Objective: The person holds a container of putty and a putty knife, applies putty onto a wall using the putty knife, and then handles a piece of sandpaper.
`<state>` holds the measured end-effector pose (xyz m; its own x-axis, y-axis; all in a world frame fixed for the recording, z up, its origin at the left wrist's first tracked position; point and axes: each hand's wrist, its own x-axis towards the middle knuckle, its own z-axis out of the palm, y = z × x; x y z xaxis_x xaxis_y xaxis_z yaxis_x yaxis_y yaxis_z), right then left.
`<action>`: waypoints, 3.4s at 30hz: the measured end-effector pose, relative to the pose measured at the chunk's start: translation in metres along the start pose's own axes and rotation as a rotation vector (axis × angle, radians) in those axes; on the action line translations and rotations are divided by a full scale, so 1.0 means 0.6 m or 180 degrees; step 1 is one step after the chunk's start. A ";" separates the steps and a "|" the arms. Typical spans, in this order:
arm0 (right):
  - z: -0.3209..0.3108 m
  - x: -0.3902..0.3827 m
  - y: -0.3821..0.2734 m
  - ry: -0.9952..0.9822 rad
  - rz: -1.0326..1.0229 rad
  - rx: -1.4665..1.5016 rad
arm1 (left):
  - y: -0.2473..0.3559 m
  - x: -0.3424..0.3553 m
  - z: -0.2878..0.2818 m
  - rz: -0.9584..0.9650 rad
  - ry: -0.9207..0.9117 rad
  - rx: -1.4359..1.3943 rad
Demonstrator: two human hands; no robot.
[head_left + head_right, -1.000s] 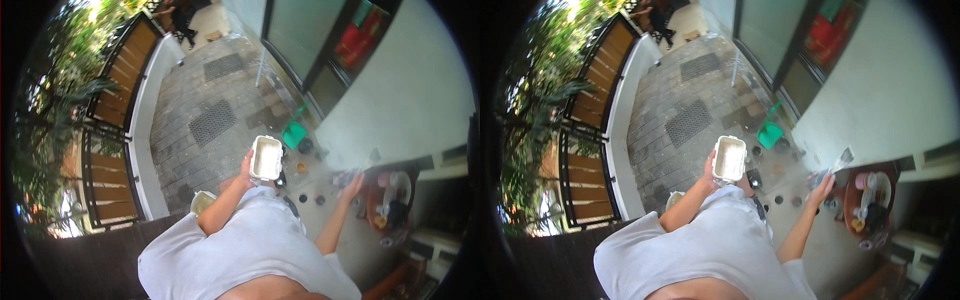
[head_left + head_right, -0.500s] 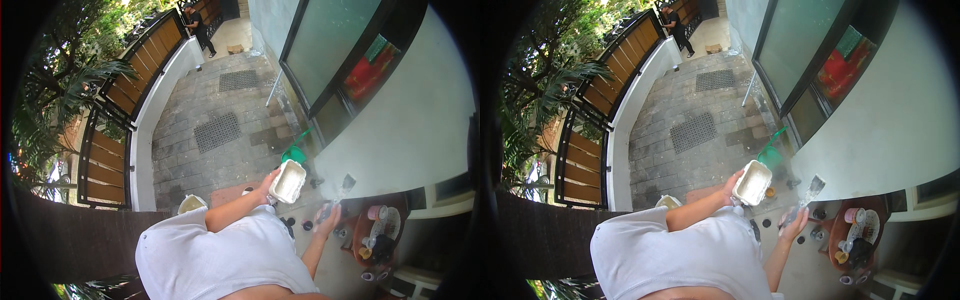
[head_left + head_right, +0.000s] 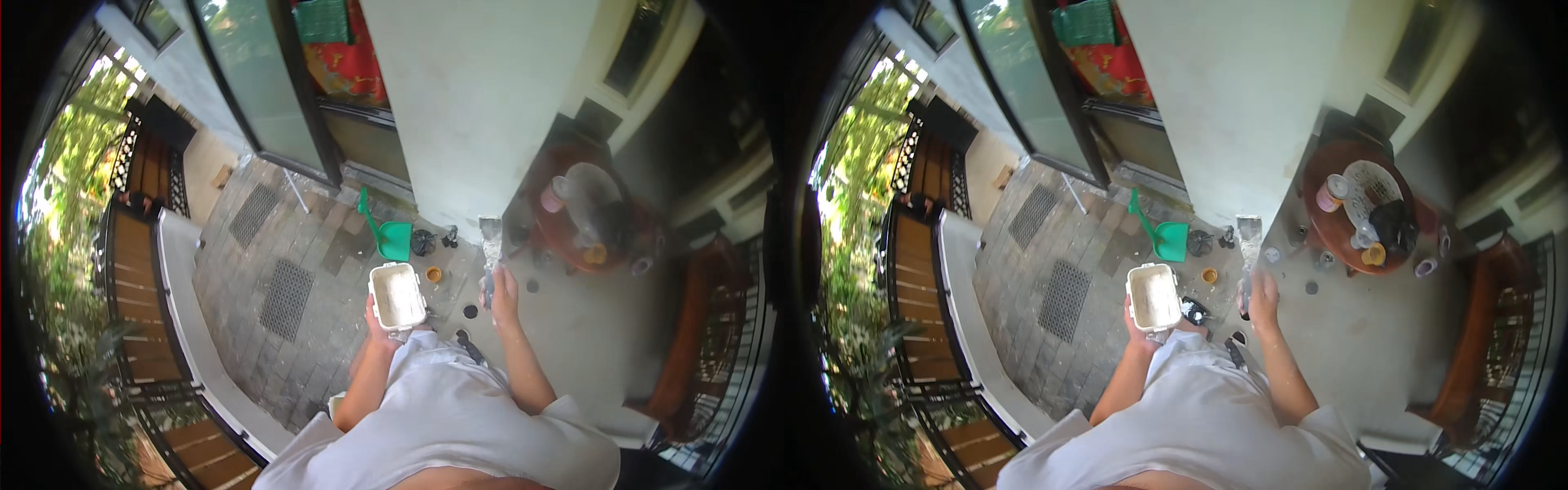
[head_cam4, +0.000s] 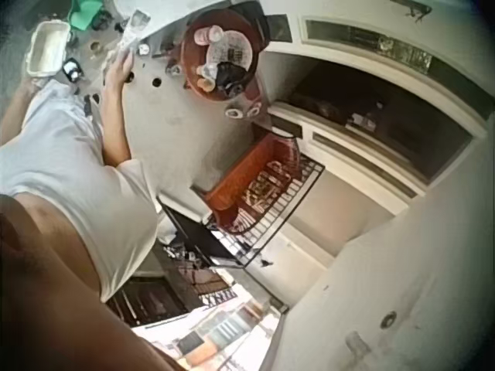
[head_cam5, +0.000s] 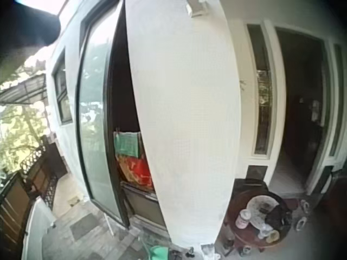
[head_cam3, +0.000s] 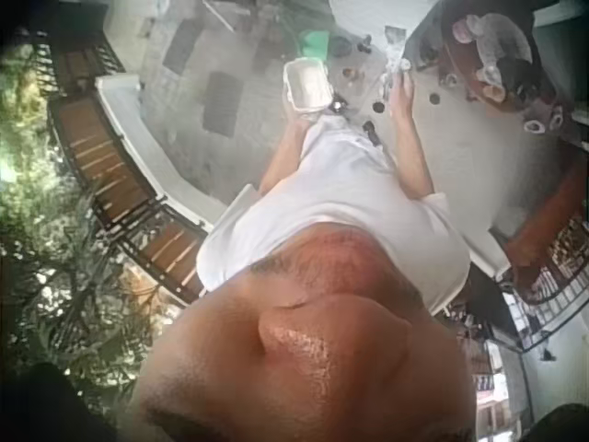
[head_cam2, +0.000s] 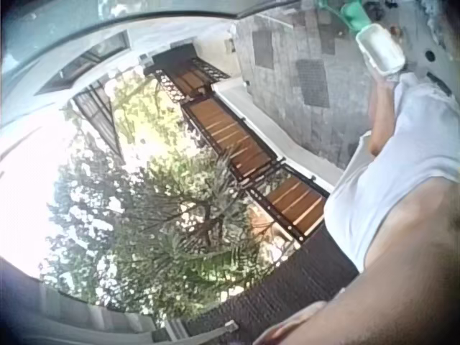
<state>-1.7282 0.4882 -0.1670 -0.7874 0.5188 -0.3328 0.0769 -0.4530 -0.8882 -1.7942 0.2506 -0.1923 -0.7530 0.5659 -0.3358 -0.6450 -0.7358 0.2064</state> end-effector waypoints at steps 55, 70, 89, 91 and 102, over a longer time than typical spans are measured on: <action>-0.106 0.345 -0.083 -0.0085 0.0131 -0.0105 | 0.006 -0.074 -0.005 0.0399 0.0699 0.0381; -0.072 0.284 -0.121 -0.0154 0.0021 0.0316 | -0.006 -0.092 -0.005 0.0569 0.0440 0.0234; -0.082 0.275 -0.092 0.0184 -0.0177 0.0146 | 0.025 -0.066 0.002 0.0738 0.0525 0.0268; -0.090 0.289 -0.071 0.0240 0.0179 -0.0209 | 0.027 -0.068 0.000 0.0696 0.0397 0.0246; -0.072 0.327 -0.127 0.0018 -0.0927 0.0501 | 0.026 -0.066 -0.019 0.0650 0.0581 0.0219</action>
<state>-1.8619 0.6559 -0.1784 -0.7591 0.6468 -0.0742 -0.2468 -0.3913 -0.8865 -1.7728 0.2125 -0.1864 -0.8365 0.3275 -0.4394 -0.4943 -0.7972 0.3467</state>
